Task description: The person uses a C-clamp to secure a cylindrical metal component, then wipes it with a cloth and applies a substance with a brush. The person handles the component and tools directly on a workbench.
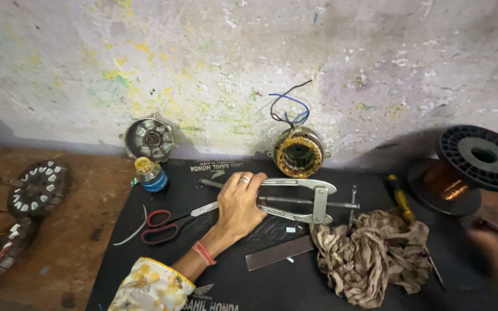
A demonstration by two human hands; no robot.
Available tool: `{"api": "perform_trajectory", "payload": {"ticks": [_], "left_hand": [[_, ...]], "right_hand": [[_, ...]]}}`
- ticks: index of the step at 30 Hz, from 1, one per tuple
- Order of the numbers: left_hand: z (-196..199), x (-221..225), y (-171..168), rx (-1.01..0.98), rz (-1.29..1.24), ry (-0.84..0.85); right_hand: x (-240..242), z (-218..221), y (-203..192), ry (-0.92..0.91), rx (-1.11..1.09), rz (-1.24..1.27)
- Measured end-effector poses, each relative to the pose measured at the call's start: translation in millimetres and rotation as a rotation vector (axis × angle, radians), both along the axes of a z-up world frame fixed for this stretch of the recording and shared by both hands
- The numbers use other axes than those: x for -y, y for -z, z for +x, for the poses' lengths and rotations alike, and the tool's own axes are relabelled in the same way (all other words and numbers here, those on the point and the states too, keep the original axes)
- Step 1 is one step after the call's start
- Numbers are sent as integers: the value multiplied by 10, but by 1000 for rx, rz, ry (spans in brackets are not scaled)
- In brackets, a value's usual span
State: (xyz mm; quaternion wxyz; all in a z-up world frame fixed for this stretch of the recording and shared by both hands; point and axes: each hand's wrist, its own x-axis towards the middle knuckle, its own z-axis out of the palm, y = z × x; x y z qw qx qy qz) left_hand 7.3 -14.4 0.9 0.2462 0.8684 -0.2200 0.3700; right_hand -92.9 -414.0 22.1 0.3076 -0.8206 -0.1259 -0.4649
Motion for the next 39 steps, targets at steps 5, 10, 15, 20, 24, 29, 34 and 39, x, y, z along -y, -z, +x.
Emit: {"api": "perform_trajectory", "payload": {"ticks": [5, 10, 15, 20, 24, 29, 34, 39], "left_hand": [[-7, -10, -20, 45, -19, 9], [-20, -9, -32, 27, -48, 33], [-48, -57, -63, -30, -59, 34], [-28, -76, -93, -7, -84, 56], [-30, -110, -112, -3, -85, 65], [-47, -138, -115, -28, -55, 103], [-50, -173, -146, -18, -48, 107], [-35, -291, -296, 45, -87, 134]], "right_hand": [[-564, 427, -426, -266, 0, -743], [-767, 788, -427, -410, 62, -982], [-744, 881, -280, -510, 184, -903], [-653, 930, -173, -534, 229, -905], [-663, 1010, -138, -490, 314, -965], [-691, 980, -144, -484, 404, -1079], [-773, 998, -280, -527, 460, -1043], [-1004, 986, -454, -504, 472, -885]]}}
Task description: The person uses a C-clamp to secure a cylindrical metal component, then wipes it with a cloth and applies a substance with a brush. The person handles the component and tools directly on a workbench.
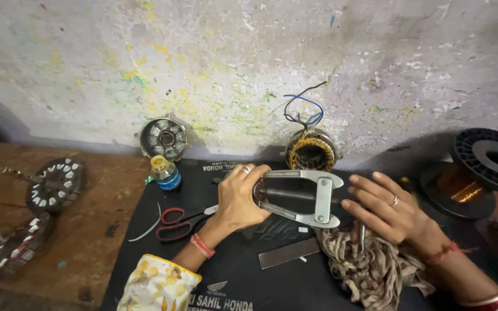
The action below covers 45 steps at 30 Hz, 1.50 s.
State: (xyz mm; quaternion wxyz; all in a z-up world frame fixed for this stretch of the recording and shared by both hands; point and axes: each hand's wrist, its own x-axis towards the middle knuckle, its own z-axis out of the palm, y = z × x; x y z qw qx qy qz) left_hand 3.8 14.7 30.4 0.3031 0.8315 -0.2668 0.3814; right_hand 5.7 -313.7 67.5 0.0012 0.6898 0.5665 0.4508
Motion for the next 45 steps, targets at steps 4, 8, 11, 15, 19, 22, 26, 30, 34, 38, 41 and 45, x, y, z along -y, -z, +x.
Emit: {"api": "perform_trajectory", "payload": {"ticks": [4, 8, 11, 15, 19, 22, 26, 30, 34, 38, 41, 45], "left_hand": [[-44, -63, -36, -53, -8, 34], [-31, -29, -32, -82, 52, 38], [-2, 22, -32, -141, 91, 33], [101, 5, -118, -252, 181, 85], [122, -74, -142, -274, 284, 134], [173, -66, -60, -262, 343, 110], [165, -41, 153, -131, 318, 64], [164, -19, 293, -12, 311, 37], [173, 13, 258, -67, 310, 40], [112, 19, 63, -169, 238, 91], [40, -22, -59, -331, 113, 198], [107, -211, -42, -502, -123, 387]], "right_hand": [[-133, 120, -103, -216, 100, -27], [-158, 214, -23, -224, 61, -25], [-127, 299, 111, -184, 8, 13], [-81, 395, 198, -169, -35, 32], [-79, 306, 213, -133, 11, 32], [-93, 236, 217, -114, 25, 44], [-118, 211, 282, -132, 3, 30], [-114, 161, 420, -116, -49, 66], [-70, 192, 498, -86, -173, 60], [-52, 212, 531, -94, -196, 54], [-38, 213, 552, -92, -183, 39], [-30, 214, 569, -105, -168, 25]]}}
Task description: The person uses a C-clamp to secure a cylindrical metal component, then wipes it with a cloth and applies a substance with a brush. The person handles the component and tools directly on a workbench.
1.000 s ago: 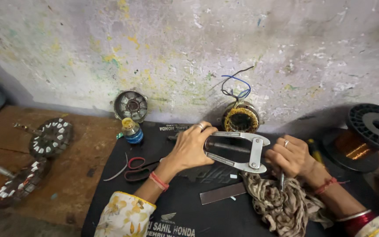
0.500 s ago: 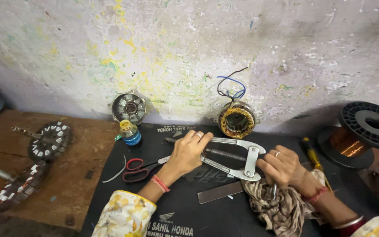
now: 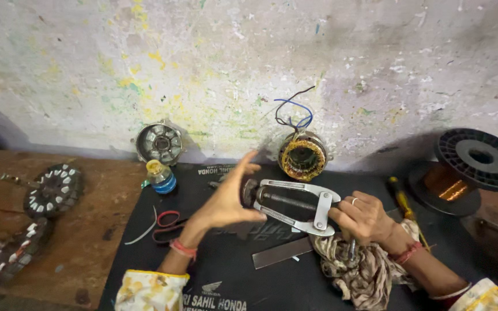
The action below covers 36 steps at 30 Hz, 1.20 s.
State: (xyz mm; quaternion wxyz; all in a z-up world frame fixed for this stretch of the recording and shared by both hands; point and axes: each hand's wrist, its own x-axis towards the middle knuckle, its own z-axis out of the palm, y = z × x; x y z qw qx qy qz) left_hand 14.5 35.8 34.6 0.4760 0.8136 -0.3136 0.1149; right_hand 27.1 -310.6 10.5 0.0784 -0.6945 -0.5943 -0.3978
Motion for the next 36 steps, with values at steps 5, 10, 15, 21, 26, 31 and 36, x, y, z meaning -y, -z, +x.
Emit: {"api": "perform_trajectory", "payload": {"ticks": [5, 10, 15, 21, 26, 31, 36], "left_hand": [[71, 49, 391, -94, -840, -458], [-225, 544, 913, -653, -1358, -752], [-121, 514, 928, -1023, -1584, -331], [112, 380, 831, -1165, -1544, -197], [165, 370, 919, -1124, -1460, -125], [61, 307, 969, -1025, -1369, 28], [-84, 321, 802, -839, -1410, 55]], "right_hand": [[-11, -24, -20, 6, -5, 24], [-33, -35, -17, 9, 37, 26], [-34, -60, -43, -23, 56, 26], [-52, -96, -97, -13, 117, 15], [-48, -124, -103, -15, 117, 22], [-56, -124, -121, -38, 139, 11], [-68, -115, -123, -31, 200, -1]]}}
